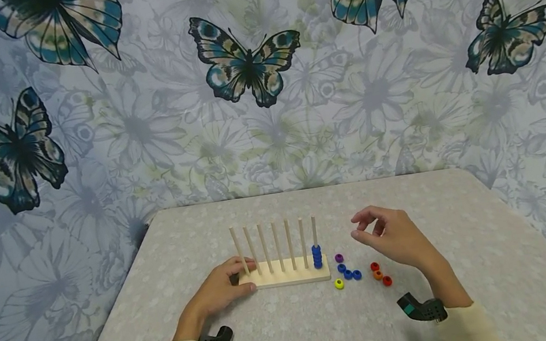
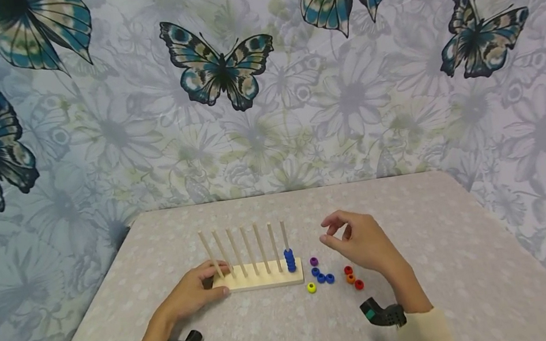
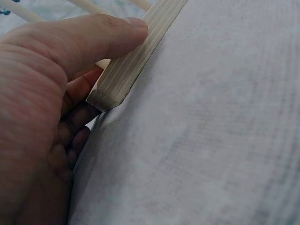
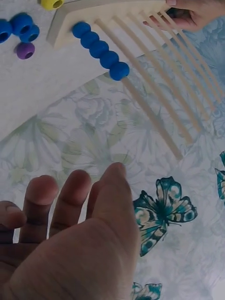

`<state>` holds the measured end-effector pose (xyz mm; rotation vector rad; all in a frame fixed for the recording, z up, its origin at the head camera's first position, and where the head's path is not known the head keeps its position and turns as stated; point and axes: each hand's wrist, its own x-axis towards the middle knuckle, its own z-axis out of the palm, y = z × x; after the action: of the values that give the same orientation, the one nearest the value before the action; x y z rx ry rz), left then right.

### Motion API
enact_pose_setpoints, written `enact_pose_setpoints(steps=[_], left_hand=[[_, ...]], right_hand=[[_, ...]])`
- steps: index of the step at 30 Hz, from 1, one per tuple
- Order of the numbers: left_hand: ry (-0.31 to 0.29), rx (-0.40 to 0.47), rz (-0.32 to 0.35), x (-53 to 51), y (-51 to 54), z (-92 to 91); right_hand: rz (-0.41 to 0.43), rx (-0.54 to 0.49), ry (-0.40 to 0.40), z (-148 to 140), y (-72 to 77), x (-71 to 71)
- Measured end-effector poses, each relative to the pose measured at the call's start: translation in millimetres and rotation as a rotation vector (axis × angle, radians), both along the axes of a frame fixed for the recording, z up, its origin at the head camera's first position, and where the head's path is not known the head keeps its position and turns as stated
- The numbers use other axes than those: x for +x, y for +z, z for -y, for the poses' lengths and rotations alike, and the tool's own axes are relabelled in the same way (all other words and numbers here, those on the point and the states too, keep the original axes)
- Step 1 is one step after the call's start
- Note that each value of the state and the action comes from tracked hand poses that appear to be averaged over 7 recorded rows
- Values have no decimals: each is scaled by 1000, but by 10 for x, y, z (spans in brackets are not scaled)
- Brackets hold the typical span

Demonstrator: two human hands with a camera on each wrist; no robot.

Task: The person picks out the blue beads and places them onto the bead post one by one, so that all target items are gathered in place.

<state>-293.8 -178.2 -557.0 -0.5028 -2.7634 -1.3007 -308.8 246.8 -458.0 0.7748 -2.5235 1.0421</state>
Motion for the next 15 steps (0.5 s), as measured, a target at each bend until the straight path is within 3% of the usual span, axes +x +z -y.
enact_pose_setpoints(steps=[8,15], left_hand=[[5,-28,-8,-23,-21,9],[0,-7,-4,11,-7,2]], right_hand=[[121,31,217,-63,-128,-111],[237,133,261,-85,-221,-173]])
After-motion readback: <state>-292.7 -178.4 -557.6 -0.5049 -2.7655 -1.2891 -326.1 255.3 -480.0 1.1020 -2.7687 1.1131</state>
